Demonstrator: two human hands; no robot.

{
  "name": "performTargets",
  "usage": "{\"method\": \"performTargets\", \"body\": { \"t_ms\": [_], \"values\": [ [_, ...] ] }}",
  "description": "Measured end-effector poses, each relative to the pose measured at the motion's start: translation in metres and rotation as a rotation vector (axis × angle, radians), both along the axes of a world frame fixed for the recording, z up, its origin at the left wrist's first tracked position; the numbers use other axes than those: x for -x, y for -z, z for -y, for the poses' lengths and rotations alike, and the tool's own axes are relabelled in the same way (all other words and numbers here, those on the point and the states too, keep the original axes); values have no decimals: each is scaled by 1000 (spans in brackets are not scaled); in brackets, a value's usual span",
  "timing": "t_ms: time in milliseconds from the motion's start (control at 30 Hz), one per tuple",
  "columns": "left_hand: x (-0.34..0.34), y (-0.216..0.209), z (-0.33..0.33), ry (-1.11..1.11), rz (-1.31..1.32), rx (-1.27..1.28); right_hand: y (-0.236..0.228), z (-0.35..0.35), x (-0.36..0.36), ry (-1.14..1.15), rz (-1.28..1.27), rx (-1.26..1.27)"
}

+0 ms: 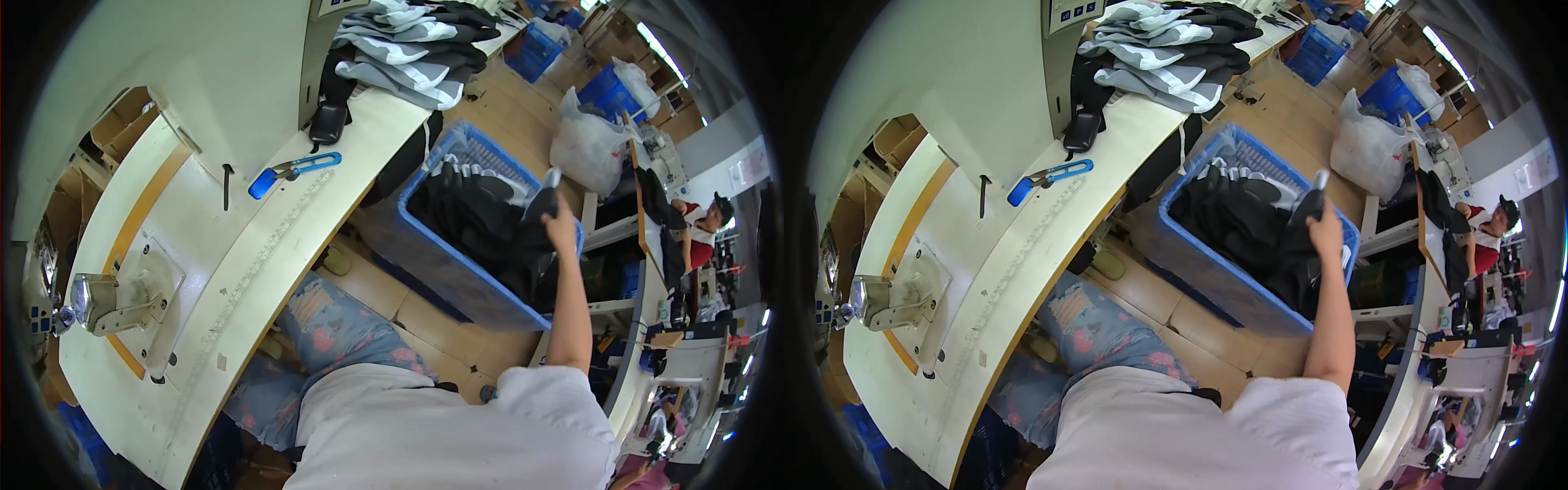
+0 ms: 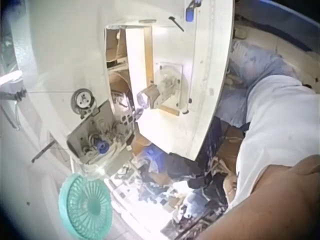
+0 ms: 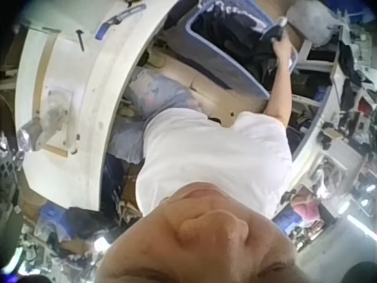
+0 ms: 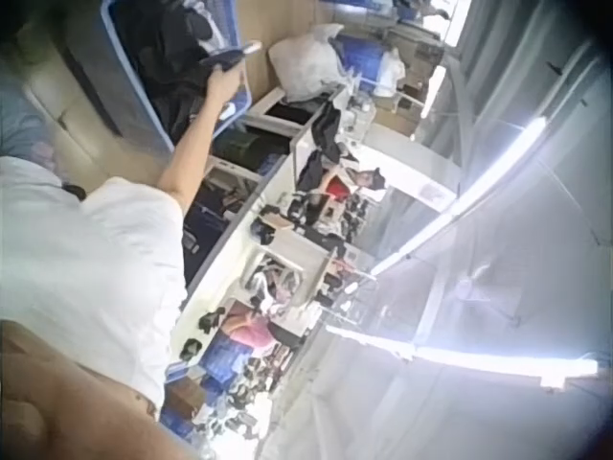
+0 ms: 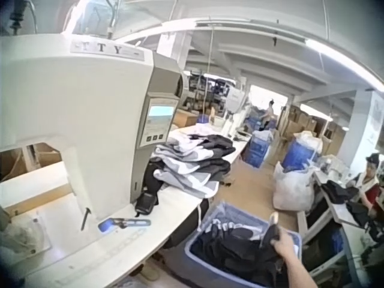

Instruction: Sewing black padded components for protective gear using an industrial sewing machine.

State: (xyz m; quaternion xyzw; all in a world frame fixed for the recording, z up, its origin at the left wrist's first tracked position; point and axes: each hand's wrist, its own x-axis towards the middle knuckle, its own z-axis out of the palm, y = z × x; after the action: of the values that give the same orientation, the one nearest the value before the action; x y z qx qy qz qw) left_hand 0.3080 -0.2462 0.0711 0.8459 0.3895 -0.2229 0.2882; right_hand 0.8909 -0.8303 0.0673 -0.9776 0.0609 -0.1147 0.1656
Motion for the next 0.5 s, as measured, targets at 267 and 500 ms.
{"method": "performTargets", "body": {
  "t_ms": [267,500],
  "values": [
    [-161,-22,71,258,382,86,-107,8,5,110,394,-257],
    [-343,-25,201,747,1164,299,-179,-62,88,-182,178,-813]
  ]
}}
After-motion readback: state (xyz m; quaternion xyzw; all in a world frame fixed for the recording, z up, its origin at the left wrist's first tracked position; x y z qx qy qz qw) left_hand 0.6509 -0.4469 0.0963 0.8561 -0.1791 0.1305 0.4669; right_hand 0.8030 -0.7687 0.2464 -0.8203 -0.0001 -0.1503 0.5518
